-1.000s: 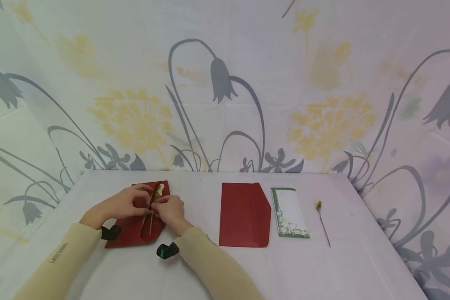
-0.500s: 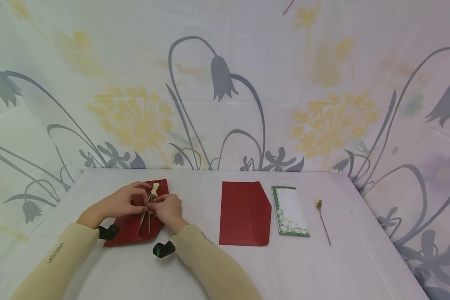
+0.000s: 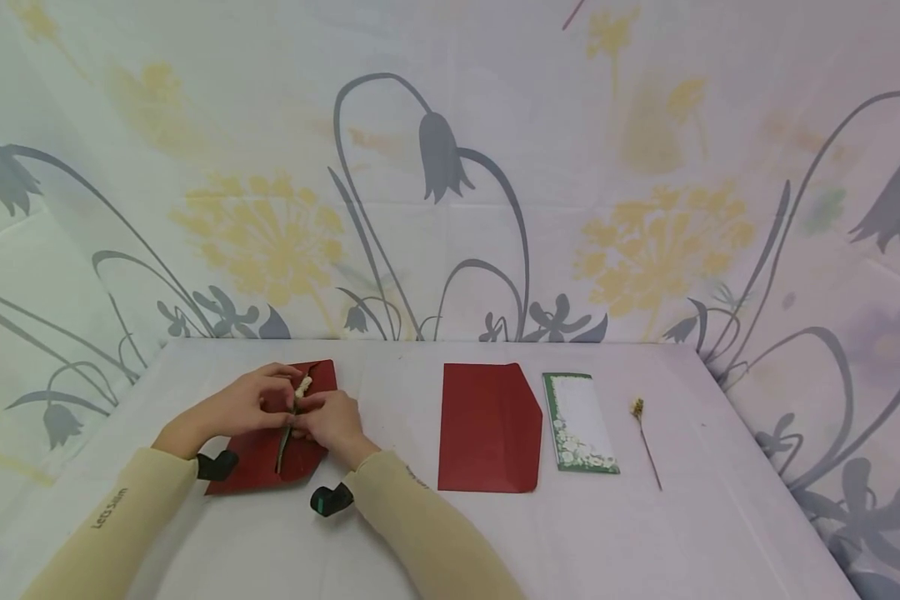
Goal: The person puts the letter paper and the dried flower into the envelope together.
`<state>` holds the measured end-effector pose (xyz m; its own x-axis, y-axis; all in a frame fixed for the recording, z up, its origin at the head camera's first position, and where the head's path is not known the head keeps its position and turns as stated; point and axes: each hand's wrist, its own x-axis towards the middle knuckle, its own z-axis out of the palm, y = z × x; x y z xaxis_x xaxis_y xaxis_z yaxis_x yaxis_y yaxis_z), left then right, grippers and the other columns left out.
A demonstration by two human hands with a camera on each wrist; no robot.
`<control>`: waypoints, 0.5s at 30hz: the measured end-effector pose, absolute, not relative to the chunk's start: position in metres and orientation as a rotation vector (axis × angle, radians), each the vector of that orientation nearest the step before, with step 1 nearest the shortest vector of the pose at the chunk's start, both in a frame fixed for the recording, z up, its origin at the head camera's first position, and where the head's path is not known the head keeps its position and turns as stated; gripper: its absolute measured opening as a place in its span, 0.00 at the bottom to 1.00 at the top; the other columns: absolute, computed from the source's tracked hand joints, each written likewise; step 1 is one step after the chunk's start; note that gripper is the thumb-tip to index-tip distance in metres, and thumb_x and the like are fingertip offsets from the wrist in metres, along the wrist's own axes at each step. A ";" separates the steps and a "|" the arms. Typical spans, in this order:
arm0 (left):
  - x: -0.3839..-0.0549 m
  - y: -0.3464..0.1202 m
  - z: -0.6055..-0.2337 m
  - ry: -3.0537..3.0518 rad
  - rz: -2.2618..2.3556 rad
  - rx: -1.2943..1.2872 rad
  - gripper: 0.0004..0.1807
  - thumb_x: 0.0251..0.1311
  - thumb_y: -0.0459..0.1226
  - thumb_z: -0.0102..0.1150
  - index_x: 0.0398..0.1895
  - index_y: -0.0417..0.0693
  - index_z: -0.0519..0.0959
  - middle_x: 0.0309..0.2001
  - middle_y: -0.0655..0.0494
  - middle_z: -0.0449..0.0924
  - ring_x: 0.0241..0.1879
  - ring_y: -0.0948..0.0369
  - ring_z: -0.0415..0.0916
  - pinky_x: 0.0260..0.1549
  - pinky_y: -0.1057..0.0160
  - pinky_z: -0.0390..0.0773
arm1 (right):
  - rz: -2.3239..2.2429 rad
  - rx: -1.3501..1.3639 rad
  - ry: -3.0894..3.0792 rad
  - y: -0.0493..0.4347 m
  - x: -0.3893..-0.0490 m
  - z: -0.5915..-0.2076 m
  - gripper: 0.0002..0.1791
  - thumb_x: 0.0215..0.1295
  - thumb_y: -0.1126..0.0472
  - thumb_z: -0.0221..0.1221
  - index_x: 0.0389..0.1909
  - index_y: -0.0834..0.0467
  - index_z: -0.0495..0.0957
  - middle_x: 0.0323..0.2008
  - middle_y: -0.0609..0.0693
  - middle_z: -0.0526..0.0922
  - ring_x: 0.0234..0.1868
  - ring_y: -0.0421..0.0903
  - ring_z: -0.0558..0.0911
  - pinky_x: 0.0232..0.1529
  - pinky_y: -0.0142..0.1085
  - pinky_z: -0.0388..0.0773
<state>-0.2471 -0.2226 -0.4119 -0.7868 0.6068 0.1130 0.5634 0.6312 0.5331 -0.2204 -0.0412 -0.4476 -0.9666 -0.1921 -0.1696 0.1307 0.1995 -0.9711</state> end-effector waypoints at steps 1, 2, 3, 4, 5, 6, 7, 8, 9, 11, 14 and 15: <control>-0.247 -0.222 -0.412 2.767 0.863 0.995 0.08 0.52 0.32 0.68 0.27 0.55 0.79 0.59 0.39 0.72 0.61 0.39 0.68 0.55 0.38 0.69 | -1.821 -0.092 2.228 -0.040 -0.220 -0.447 0.13 0.59 0.63 0.70 0.45 0.59 0.87 0.22 0.48 0.85 0.24 0.39 0.85 0.29 0.30 0.80; -0.247 -0.222 -0.412 2.769 0.861 0.994 0.08 0.52 0.33 0.68 0.27 0.55 0.79 0.59 0.39 0.72 0.61 0.39 0.68 0.55 0.37 0.69 | -1.811 -0.119 2.217 -0.039 -0.220 -0.447 0.13 0.60 0.64 0.70 0.46 0.59 0.87 0.23 0.48 0.85 0.25 0.40 0.85 0.30 0.30 0.80; -0.247 -0.222 -0.412 2.770 0.860 0.992 0.08 0.53 0.33 0.68 0.27 0.56 0.79 0.59 0.39 0.72 0.61 0.39 0.68 0.55 0.37 0.69 | -1.797 -0.145 2.213 -0.038 -0.219 -0.446 0.14 0.60 0.64 0.69 0.48 0.59 0.86 0.23 0.48 0.86 0.26 0.39 0.85 0.31 0.30 0.80; -0.246 -0.222 -0.411 2.772 0.858 0.992 0.09 0.53 0.33 0.68 0.27 0.57 0.79 0.59 0.39 0.72 0.61 0.39 0.68 0.56 0.37 0.69 | -1.787 -0.167 2.207 -0.037 -0.219 -0.446 0.15 0.61 0.64 0.68 0.49 0.59 0.86 0.24 0.49 0.86 0.26 0.40 0.85 0.31 0.30 0.80; -0.246 -0.222 -0.411 2.773 0.857 0.992 0.09 0.53 0.33 0.69 0.26 0.58 0.79 0.59 0.39 0.73 0.61 0.39 0.68 0.56 0.37 0.69 | -1.783 -0.186 2.194 -0.037 -0.219 -0.445 0.15 0.61 0.65 0.68 0.50 0.59 0.86 0.24 0.49 0.86 0.27 0.40 0.85 0.32 0.30 0.80; -0.246 -0.221 -0.411 2.775 0.856 0.992 0.09 0.53 0.34 0.69 0.26 0.58 0.78 0.59 0.39 0.73 0.61 0.39 0.68 0.56 0.37 0.69 | -1.782 -0.197 2.183 -0.036 -0.219 -0.445 0.15 0.62 0.65 0.67 0.50 0.59 0.85 0.25 0.50 0.86 0.27 0.40 0.85 0.33 0.30 0.80; -0.245 -0.221 -0.411 2.776 0.854 0.992 0.10 0.53 0.34 0.69 0.26 0.59 0.78 0.59 0.39 0.73 0.61 0.40 0.68 0.56 0.37 0.69 | -1.784 -0.206 2.177 -0.035 -0.219 -0.445 0.15 0.62 0.66 0.67 0.50 0.59 0.86 0.25 0.50 0.86 0.28 0.40 0.85 0.33 0.30 0.81; -0.245 -0.221 -0.410 2.778 0.853 0.992 0.10 0.53 0.34 0.69 0.26 0.59 0.78 0.59 0.39 0.73 0.60 0.39 0.69 0.56 0.37 0.69 | -1.804 -0.199 2.153 -0.034 -0.219 -0.445 0.14 0.62 0.66 0.66 0.49 0.60 0.86 0.26 0.51 0.87 0.28 0.40 0.85 0.34 0.31 0.81; -0.245 -0.221 -0.410 2.777 0.853 0.993 0.10 0.53 0.34 0.69 0.26 0.59 0.78 0.59 0.38 0.73 0.60 0.39 0.69 0.56 0.37 0.69 | -1.823 -0.187 2.142 -0.034 -0.219 -0.445 0.13 0.62 0.67 0.66 0.48 0.61 0.86 0.26 0.51 0.87 0.28 0.40 0.86 0.34 0.31 0.82; -0.244 -0.220 -0.409 2.779 0.849 0.988 0.10 0.53 0.34 0.69 0.26 0.60 0.78 0.59 0.38 0.72 0.60 0.39 0.68 0.55 0.37 0.69 | -1.883 -0.134 2.119 -0.033 -0.219 -0.446 0.11 0.62 0.68 0.65 0.46 0.62 0.85 0.27 0.51 0.87 0.29 0.42 0.86 0.34 0.33 0.82; -0.244 -0.220 -0.409 2.778 0.844 0.985 0.10 0.53 0.35 0.69 0.25 0.60 0.77 0.59 0.38 0.72 0.60 0.39 0.69 0.55 0.37 0.69 | -1.971 -0.028 2.101 -0.033 -0.220 -0.447 0.08 0.63 0.70 0.63 0.43 0.62 0.83 0.29 0.51 0.85 0.30 0.43 0.86 0.32 0.34 0.83; -0.244 -0.220 -0.409 2.775 0.844 0.982 0.10 0.53 0.35 0.69 0.25 0.60 0.77 0.59 0.38 0.72 0.60 0.39 0.69 0.55 0.38 0.69 | -1.991 0.005 2.101 -0.033 -0.221 -0.448 0.08 0.63 0.70 0.62 0.43 0.61 0.82 0.30 0.50 0.84 0.31 0.43 0.86 0.32 0.34 0.83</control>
